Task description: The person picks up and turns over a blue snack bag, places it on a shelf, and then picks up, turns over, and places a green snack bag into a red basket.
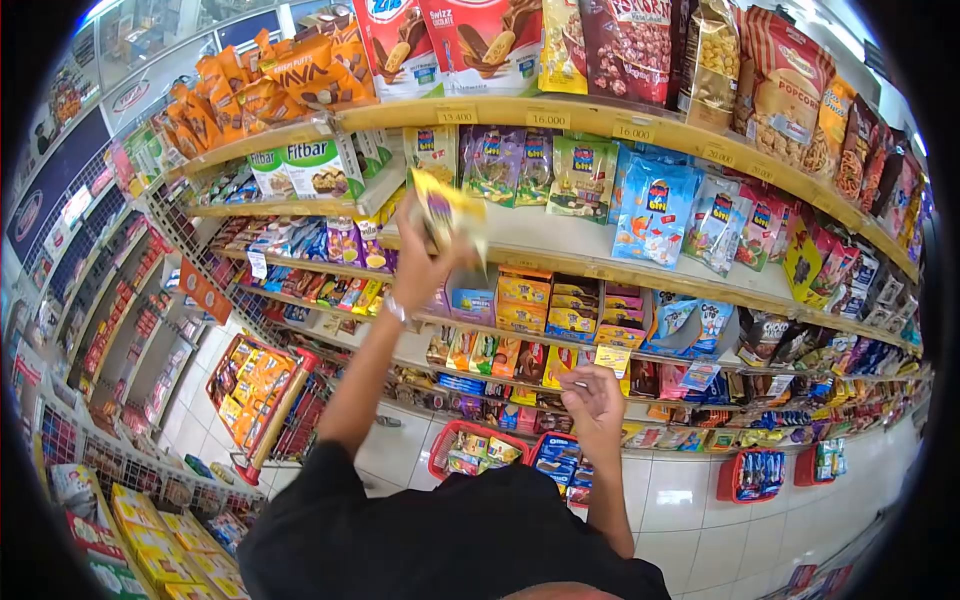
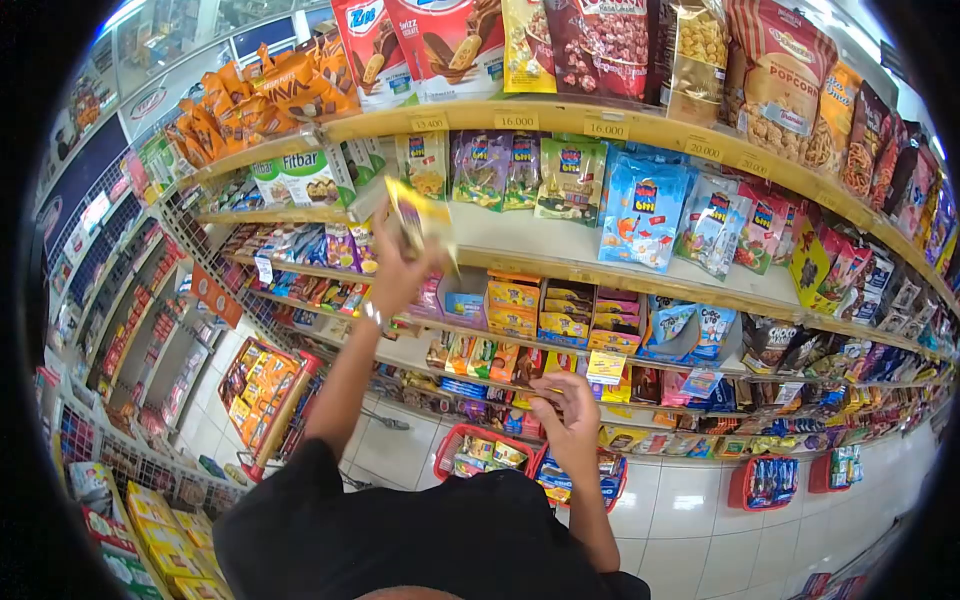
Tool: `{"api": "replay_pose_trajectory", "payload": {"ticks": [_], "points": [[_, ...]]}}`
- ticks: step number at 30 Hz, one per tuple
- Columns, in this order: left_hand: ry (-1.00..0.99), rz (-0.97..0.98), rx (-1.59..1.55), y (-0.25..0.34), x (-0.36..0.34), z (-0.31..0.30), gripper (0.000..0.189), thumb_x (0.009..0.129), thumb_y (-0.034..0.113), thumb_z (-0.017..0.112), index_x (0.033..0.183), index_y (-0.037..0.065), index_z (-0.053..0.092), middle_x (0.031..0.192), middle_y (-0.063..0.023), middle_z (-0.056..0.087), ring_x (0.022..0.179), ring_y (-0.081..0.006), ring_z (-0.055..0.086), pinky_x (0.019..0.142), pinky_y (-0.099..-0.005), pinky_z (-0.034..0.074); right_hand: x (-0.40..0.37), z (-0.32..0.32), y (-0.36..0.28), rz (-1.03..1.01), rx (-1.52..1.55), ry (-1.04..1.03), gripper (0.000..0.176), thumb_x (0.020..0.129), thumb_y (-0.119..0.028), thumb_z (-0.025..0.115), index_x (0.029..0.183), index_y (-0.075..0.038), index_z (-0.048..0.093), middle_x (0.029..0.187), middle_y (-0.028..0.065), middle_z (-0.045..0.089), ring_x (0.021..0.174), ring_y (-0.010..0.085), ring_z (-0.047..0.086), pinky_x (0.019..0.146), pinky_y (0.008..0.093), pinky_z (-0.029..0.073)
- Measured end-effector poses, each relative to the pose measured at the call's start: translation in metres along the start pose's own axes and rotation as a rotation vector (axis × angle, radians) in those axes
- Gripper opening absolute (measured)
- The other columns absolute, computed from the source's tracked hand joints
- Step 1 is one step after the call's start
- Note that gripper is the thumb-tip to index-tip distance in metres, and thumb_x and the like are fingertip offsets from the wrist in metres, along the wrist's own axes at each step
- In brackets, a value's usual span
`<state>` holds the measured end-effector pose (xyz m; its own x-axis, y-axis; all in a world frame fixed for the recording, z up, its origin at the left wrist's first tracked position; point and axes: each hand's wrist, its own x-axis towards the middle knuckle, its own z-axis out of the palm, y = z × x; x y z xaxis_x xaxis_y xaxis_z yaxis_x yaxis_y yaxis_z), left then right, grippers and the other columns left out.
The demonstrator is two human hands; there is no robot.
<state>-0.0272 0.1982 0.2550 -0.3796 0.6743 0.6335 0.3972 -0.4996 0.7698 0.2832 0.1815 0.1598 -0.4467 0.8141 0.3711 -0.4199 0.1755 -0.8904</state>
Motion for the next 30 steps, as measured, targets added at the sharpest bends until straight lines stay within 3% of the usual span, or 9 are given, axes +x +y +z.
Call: {"api": "replay_pose_trajectory", "payload": {"ticks": [4, 5, 7, 8, 13, 15, 21, 24, 30], "points": [[0.095, 0.286, 0.588, -0.051, 0.083, -0.031, 0.095, 0.075, 0.012, 0.08, 0.142, 0.003, 0.014, 0.126, -0.0238, 0.05, 0.104, -0.0278, 0.06, 0.086, -0.0351, 0.053, -0.037, -0.052, 0.025, 0.094, -0.063, 0.109, 0.03, 0.087, -0.002, 0.064, 0.114, -0.001, 0.051, 0.103, 0.0087, 0.061, 0.101, 0.0174, 0.06, 0.091, 0.0315, 0.048], [0.097, 0.296, 0.585, -0.052, 0.089, -0.031, 0.095, 0.075, 0.012, 0.08, 0.142, 0.003, 0.014, 0.126, -0.0238, 0.05, 0.104, -0.0278, 0.06, 0.086, -0.0351, 0.053, -0.049, -0.062, 0.029, 0.122, -0.101, 0.161, 0.029, 0.088, -0.003, 0.064, 0.114, -0.001, 0.051, 0.101, 0.0084, 0.062, 0.099, 0.0168, 0.06, 0.09, 0.0305, 0.048], [0.098, 0.008, 0.439, -0.058, 0.1, -0.031, 0.097, 0.074, 0.015, 0.081, 0.143, 0.001, 0.013, 0.126, -0.0241, 0.05, 0.107, -0.0281, 0.059, 0.089, -0.0373, 0.052, -0.076, -0.079, 0.028, 0.228, -0.084, 0.31, 0.027, 0.089, -0.006, 0.064, 0.112, 0.0, 0.052, 0.099, 0.0078, 0.062, 0.097, 0.0154, 0.061, 0.086, 0.03, 0.05], [0.149, 0.168, 0.648, -0.079, 0.108, -0.038, 0.1, 0.073, 0.02, 0.082, 0.143, 0.0, 0.012, 0.126, -0.025, 0.05, 0.11, -0.0318, 0.057, 0.091, -0.04, 0.051, -0.093, -0.097, 0.044, 0.205, -0.144, 0.342, 0.025, 0.089, -0.008, 0.063, 0.111, 0.0, 0.053, 0.098, 0.0077, 0.062, 0.095, 0.0151, 0.061, 0.083, 0.0293, 0.051], [0.099, 0.068, 0.533, -0.101, 0.124, -0.047, 0.103, 0.073, 0.023, 0.082, 0.143, -0.001, 0.011, 0.132, -0.0292, 0.044, 0.116, -0.0399, 0.052, 0.098, -0.0428, 0.044, -0.148, -0.138, 0.065, 0.272, -0.081, 0.599, 0.023, 0.091, -0.012, 0.063, 0.109, -0.001, 0.054, 0.093, 0.0063, 0.062, 0.086, 0.0135, 0.061, 0.074, 0.0268, 0.053], [0.162, 0.168, 0.734, -0.11, 0.127, -0.048, 0.098, 0.077, 0.026, 0.08, 0.141, -0.004, 0.012, 0.127, -0.0292, 0.048, 0.119, -0.0379, 0.05, 0.101, -0.0407, 0.039, -0.159, -0.152, 0.071, 0.301, -0.105, 0.729, 0.022, 0.092, -0.014, 0.063, 0.108, -0.001, 0.055, 0.091, 0.0057, 0.061, 0.082, 0.0127, 0.06, 0.071, 0.0247, 0.052], [0.23, 0.23, 0.729, -0.151, 0.149, -0.051, 0.102, 0.075, 0.022, 0.079, 0.146, -0.003, 0.009, 0.14, -0.0364, 0.03, 0.129, -0.0476, 0.035, 0.106, -0.0445, 0.035, -0.148, -0.159, 0.065, 0.208, -0.138, 0.759, 0.018, 0.094, -0.013, 0.059, 0.106, -0.001, 0.054, 0.092, 0.0066, 0.062, 0.085, 0.0126, 0.061, 0.072, 0.0256, 0.053], [0.213, 0.106, 0.918, -0.174, 0.152, -0.046, 0.101, 0.08, 0.027, 0.074, 0.15, 0.003, 0.004, 0.143, -0.0398, 0.022, 0.131, -0.0535, 0.026, 0.107, -0.0534, 0.029, -0.147, -0.158, 0.057, 0.242, -0.147, 0.735, 0.025, 0.093, -0.017, 0.061, 0.112, -0.002, 0.053, 0.095, 0.0062, 0.06, 0.091, 0.0178, 0.061, 0.079, 0.0324, 0.054], [0.279, 0.13, 1.214, -0.161, 0.136, -0.032, 0.101, 0.077, 0.032, 0.076, 0.149, 0.003, 0.012, 0.142, -0.0382, 0.026, 0.13, -0.049, 0.031, 0.109, -0.052, 0.027, -0.188, -0.168, 0.074, 0.33, -0.159, 0.751, 0.025, 0.092, -0.016, 0.061, 0.112, -0.003, 0.053, 0.096, 0.0078, 0.06, 0.089, 0.0192, 0.063, 0.077, 0.033, 0.054]]}}
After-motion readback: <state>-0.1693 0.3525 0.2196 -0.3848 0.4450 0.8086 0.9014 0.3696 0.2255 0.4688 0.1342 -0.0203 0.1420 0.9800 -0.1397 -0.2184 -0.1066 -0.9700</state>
